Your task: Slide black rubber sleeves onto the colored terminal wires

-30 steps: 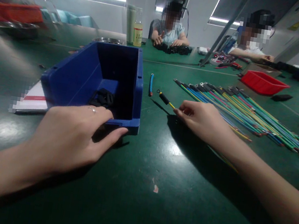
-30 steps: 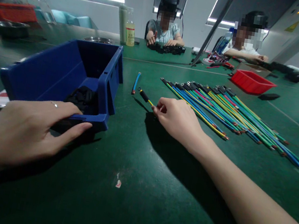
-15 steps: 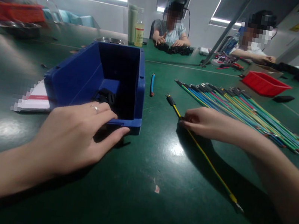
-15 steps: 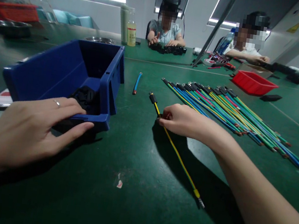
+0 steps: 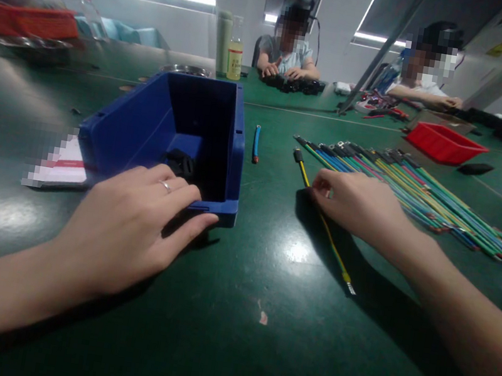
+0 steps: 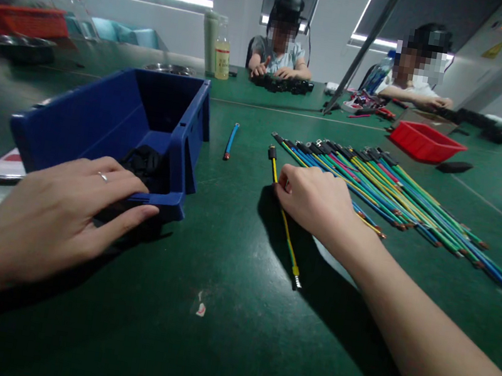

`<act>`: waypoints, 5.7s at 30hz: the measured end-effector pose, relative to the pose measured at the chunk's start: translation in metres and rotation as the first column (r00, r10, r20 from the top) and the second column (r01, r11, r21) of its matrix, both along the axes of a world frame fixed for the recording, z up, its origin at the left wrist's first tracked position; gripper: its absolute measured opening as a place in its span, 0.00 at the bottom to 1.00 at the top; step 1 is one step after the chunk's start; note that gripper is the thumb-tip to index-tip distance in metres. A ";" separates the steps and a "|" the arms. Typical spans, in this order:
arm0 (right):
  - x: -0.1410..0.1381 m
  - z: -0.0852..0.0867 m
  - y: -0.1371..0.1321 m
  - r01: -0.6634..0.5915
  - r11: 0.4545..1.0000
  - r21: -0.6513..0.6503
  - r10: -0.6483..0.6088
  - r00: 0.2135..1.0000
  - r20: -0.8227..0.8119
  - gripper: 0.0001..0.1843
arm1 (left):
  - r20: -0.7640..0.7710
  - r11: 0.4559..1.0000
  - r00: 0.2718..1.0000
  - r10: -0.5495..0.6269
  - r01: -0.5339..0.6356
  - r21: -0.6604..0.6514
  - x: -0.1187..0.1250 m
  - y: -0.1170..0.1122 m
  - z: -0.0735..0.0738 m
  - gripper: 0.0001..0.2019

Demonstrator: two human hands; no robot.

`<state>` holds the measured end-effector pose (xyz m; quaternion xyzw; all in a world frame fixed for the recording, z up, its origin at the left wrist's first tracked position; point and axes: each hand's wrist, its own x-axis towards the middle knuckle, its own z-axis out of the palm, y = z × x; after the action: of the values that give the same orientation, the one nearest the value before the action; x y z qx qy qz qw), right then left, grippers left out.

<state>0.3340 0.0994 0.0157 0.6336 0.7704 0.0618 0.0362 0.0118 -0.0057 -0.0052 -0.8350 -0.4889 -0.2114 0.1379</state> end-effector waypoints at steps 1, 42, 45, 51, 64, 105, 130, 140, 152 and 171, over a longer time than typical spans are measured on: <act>0.002 0.002 0.000 0.000 1.000 -0.027 0.000 1.000 -0.013 0.15 | 0.012 1.000 1.000 0.008 -0.007 -0.024 -0.001 0.000 0.000 0.37; -0.001 -0.052 0.028 -0.350 0.864 0.363 0.489 0.755 -0.437 0.17 | 0.546 0.979 0.837 -0.042 0.143 -0.144 0.000 -0.007 0.006 0.11; -0.009 -0.050 0.026 -0.459 0.834 0.305 0.549 0.737 -0.394 0.19 | 0.564 0.975 0.824 -0.048 0.161 -0.153 0.001 -0.007 0.006 0.11; -0.024 -0.047 0.036 -0.557 0.799 0.225 0.599 0.709 -0.373 0.25 | 0.605 0.970 0.796 -0.028 0.168 -0.175 0.003 -0.007 0.008 0.08; -0.053 -0.067 0.077 -0.666 0.726 0.171 0.668 0.623 -0.407 0.30 | 0.534 0.963 0.820 -0.206 0.268 -0.041 -0.003 0.001 0.004 0.05; -0.027 -0.058 0.004 -0.416 0.870 0.264 0.485 0.817 -0.311 0.24 | 0.446 0.960 0.850 -0.281 0.257 0.114 -0.002 0.002 -0.008 0.03; -0.013 -0.044 0.005 -0.567 0.799 0.201 0.600 0.729 -0.329 0.18 | 0.321 0.959 0.904 -0.283 0.256 0.122 0.001 -0.004 -0.008 0.09; -0.020 -0.056 0.003 -0.502 0.819 0.279 0.574 0.713 -0.402 0.17 | 0.273 0.954 0.916 -0.294 0.262 0.148 0.000 -0.003 -0.007 0.09; -0.030 -0.044 -0.012 -0.549 0.765 0.338 0.634 0.734 -0.243 0.22 | 0.275 0.950 0.912 -0.304 0.270 0.154 0.000 -0.003 -0.007 0.09; -0.025 -0.037 -0.015 -0.459 0.796 0.395 0.580 0.764 -0.281 0.28 | 0.275 0.954 0.915 -0.294 0.266 0.137 -0.001 -0.003 -0.006 0.08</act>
<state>0.3090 0.0848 -0.0215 0.3890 0.8891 0.0599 -0.2336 0.0112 -0.0086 -0.0111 -0.8482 -0.3684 -0.3735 0.0728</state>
